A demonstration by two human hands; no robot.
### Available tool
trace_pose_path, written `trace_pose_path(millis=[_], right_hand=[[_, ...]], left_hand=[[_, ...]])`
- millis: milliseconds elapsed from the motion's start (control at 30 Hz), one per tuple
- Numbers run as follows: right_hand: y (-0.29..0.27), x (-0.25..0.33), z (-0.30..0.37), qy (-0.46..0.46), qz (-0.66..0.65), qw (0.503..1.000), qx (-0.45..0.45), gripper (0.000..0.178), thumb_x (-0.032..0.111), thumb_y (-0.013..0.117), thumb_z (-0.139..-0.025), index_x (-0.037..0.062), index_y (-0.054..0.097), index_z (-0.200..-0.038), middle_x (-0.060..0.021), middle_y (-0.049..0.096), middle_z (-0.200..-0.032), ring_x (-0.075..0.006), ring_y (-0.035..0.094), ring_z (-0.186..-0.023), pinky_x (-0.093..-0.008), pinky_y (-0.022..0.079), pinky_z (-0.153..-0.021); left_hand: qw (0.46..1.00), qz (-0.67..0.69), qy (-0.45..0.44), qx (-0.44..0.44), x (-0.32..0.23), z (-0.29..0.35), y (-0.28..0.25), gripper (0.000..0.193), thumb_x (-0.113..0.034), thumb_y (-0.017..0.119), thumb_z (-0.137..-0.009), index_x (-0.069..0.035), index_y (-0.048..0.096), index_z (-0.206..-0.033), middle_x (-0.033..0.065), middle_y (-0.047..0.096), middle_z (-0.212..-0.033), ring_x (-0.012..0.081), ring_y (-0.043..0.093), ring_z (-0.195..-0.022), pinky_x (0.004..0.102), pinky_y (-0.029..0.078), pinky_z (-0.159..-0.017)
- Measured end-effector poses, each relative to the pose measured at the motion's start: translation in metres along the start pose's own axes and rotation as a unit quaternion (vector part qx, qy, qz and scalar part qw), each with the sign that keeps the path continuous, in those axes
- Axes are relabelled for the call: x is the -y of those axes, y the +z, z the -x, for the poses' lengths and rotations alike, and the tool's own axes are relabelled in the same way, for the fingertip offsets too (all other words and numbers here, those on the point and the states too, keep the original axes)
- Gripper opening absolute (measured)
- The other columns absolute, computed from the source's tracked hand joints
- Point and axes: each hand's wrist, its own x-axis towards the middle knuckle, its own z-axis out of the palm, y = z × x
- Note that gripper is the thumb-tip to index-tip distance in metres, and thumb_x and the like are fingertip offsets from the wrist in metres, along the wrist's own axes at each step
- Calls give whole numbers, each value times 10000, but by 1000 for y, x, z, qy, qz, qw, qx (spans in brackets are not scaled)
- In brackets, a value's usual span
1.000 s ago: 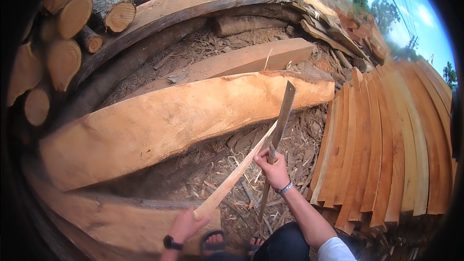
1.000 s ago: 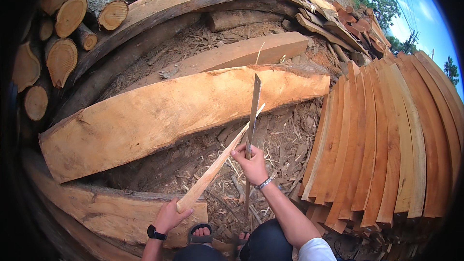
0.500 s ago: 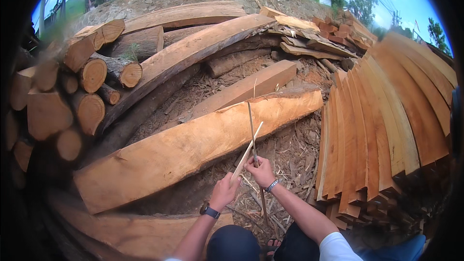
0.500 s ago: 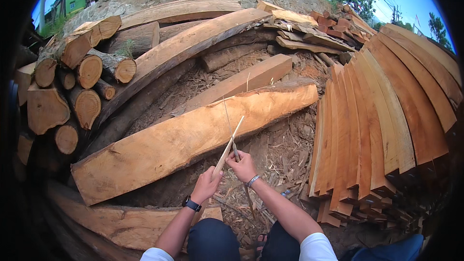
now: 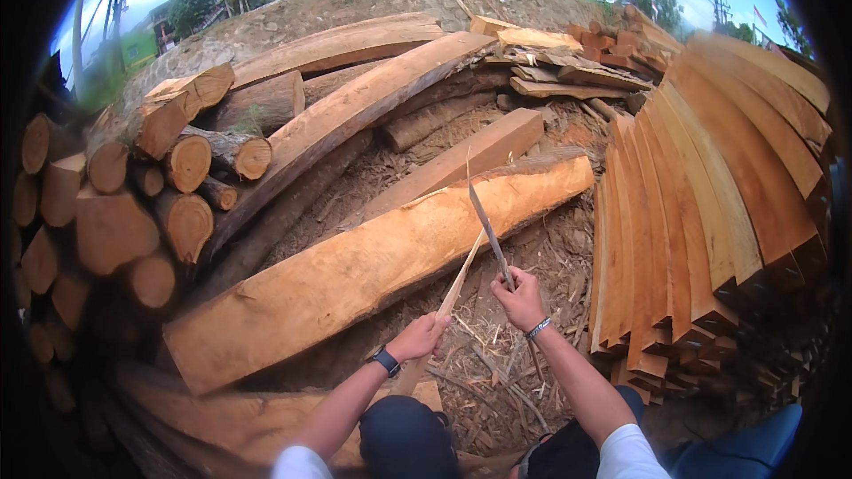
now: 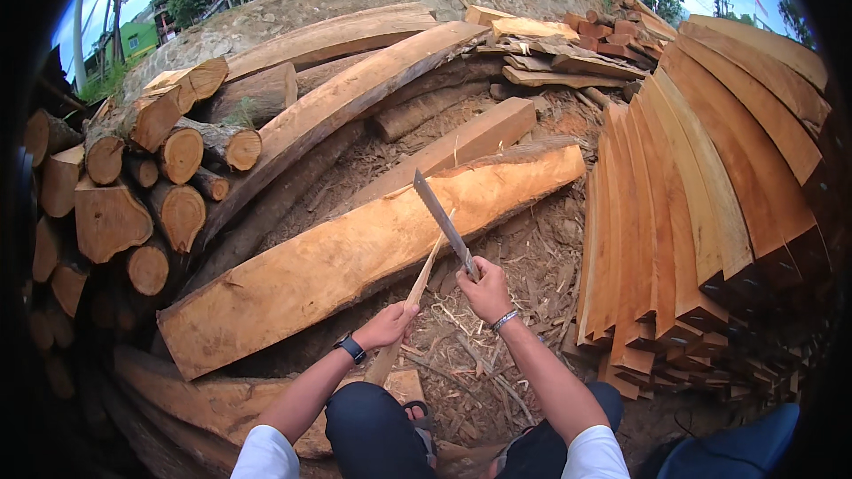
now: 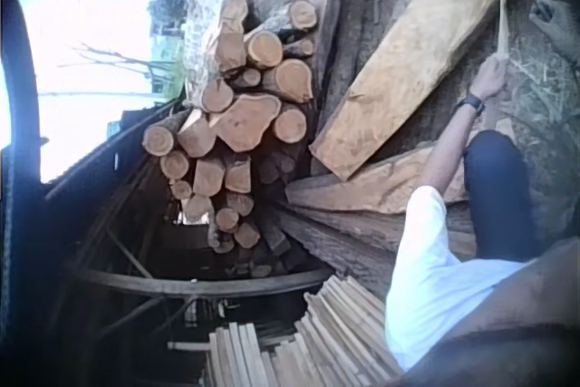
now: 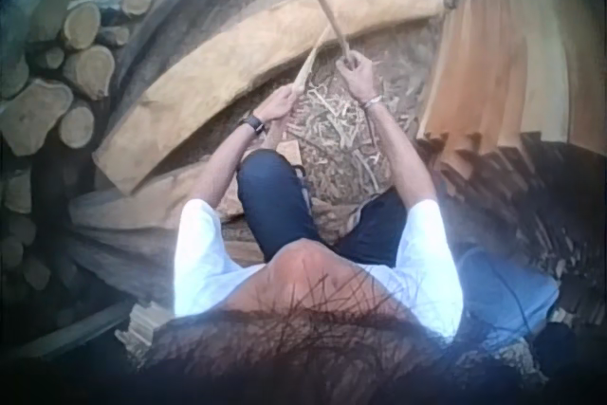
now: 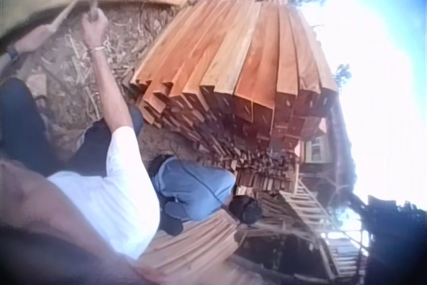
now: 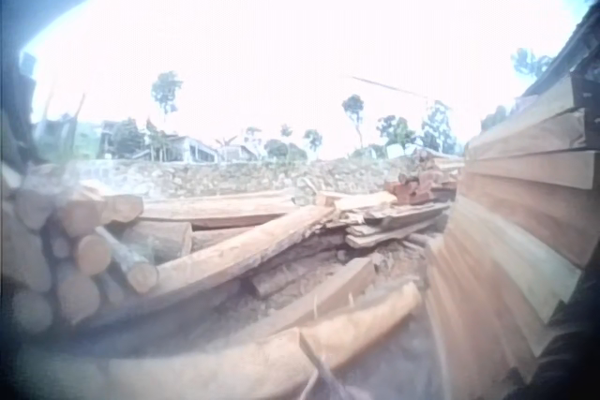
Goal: The person uses a cleaver-like tool to shave thin layers of wood from a small piece of timber, turning the wood over to shave different sides.
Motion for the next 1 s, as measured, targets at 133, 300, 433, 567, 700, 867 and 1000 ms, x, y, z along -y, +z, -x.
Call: trace_pose_path(millis=[133, 300, 433, 567, 700, 867, 1000], right_hand=[[-53, -1, 9, 51, -22, 998, -21, 151, 134, 693, -860, 15, 612, -818, 50, 514, -643, -36, 436, -588, -236, 365, -530], [-47, -30, 66, 97, -18, 994, 53, 166, 161, 739, -838, 24, 659, -889, 63, 504, -643, -37, 425, -588, -231, 344, -525], [-34, -46, 92, 131, -42, 988, 67, 166, 166, 740, -836, 32, 681, -914, 62, 503, -648, -37, 425, -602, -236, 350, -534], [-34, -35, 82, 120, -74, 989, 35, 160, 147, 722, -848, 30, 703, -956, 56, 535, -662, -41, 473, -628, -235, 394, -564], [-27, -33, 81, 109, -74, 991, 22, 185, 146, 725, -844, 16, 712, -975, 1, 630, -711, -57, 565, -683, -252, 460, -620], [-26, -48, 77, 91, -65, 994, -4, 198, 160, 742, -831, -14, 691, -912, 11, 646, -764, -51, 548, -703, -238, 448, -631], [-28, -47, 74, 123, -30, 992, 7, 198, 153, 740, -834, -28, 674, -880, -1, 656, -770, -54, 552, -703, -238, 448, -628]], left_hand=[[994, -105, -36, -4, -12, 1, -12, 470, -448, 357, -1045, -32, 491, -874, 73, 622, -685, 185, 669, -680, 342, 538, -656], [992, -108, -49, 49, -21, 7, 7, 439, -432, 349, -1051, -31, 473, -922, 77, 633, -736, 182, 651, -712, 338, 525, -702], [988, -128, -69, 56, -52, 15, 29, 425, -431, 343, -1054, -26, 448, -980, 75, 636, -768, 177, 635, -723, 339, 510, -719], [985, -124, -91, 83, -52, 10, 35, 414, -425, 349, -1055, -25, 447, -1012, 71, 632, -772, 172, 633, -745, 338, 503, -729], [984, -84, -89, 128, -35, -6, 48, 417, -423, 352, -1055, -26, 469, -1005, 64, 611, -780, 163, 626, -757, 338, 500, -737], [980, -65, -82, 171, -26, -25, 63, 431, -428, 355, -1054, -22, 492, -1007, 51, 589, -781, 152, 612, -761, 332, 493, -746], [977, -70, -90, 180, -24, -31, 62, 435, -432, 362, -1051, -21, 503, -1047, 51, 592, -784, 153, 610, -765, 328, 491, -744]])
